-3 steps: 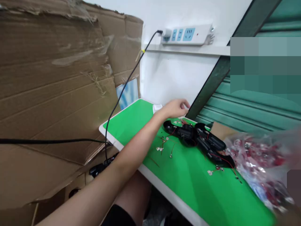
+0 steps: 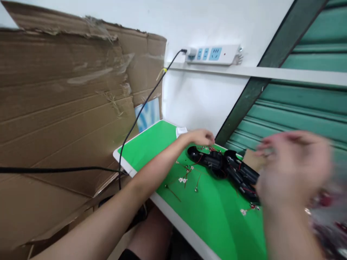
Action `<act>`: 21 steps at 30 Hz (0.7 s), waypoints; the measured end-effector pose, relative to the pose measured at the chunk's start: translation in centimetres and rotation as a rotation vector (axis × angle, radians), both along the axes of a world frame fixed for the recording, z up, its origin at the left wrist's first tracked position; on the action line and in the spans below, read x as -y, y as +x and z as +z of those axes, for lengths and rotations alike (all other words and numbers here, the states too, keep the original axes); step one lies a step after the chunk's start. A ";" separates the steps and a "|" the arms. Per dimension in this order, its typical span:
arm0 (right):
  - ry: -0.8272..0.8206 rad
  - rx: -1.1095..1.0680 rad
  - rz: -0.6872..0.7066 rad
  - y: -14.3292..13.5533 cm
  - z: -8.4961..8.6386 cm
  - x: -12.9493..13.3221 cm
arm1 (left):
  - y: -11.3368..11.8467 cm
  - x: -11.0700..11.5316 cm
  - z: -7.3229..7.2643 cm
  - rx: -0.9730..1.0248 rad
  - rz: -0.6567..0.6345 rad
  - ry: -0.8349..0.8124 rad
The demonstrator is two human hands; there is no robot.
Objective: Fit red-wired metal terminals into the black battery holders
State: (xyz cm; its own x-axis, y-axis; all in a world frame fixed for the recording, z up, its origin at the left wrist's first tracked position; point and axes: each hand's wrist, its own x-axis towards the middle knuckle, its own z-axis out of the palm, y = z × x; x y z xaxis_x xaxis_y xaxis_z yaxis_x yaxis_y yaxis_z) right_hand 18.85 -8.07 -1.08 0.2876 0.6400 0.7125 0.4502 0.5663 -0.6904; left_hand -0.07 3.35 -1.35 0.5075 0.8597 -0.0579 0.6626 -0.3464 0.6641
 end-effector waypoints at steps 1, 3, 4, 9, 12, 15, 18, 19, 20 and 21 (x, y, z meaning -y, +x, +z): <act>-0.031 -0.032 -0.004 -0.3 -0.7 -0.5 | -0.2 -0.2 -0.7 -0.019 -0.025 -0.023; -0.093 -0.024 -0.023 -0.3 -2.7 -0.9 | -0.7 0.2 -2.3 -0.045 -0.060 -0.059; -0.085 0.048 -0.049 -0.1 -3.8 -0.9 | -1.0 0.5 -3.0 -0.046 -0.071 -0.069; 0.017 0.251 -0.182 2.0 -6.7 -0.1 | -2.5 1.4 -4.7 0.006 -0.097 -0.086; 0.100 0.450 -0.168 2.1 -6.7 0.0 | -3.3 1.4 -4.8 0.031 -0.109 -0.102; 0.171 0.699 -0.143 1.5 -6.8 -0.3 | -4.0 1.5 -5.1 0.038 -0.114 -0.130; 0.134 0.800 -0.137 1.1 -7.4 -0.5 | -4.3 1.4 -5.6 0.054 -0.124 -0.187; 0.116 0.815 -0.128 1.1 -7.6 -0.6 | -4.3 1.4 -5.7 0.062 -0.128 -0.213; 0.100 0.828 -0.118 1.1 -7.8 -0.6 | -4.3 1.3 -5.8 0.070 -0.130 -0.238; 0.085 0.840 -0.108 1.1 -8.0 -0.6 | -4.3 1.2 -5.9 0.080 -0.129 -0.259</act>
State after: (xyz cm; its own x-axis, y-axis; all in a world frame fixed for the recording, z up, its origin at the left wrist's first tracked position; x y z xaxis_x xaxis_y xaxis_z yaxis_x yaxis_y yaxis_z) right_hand 19.98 -7.50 -9.04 -0.3021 0.5738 0.7613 0.8483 0.5261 -0.0599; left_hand -4.34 2.12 -7.29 0.6236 0.7493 -0.2228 0.5662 -0.2365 0.7896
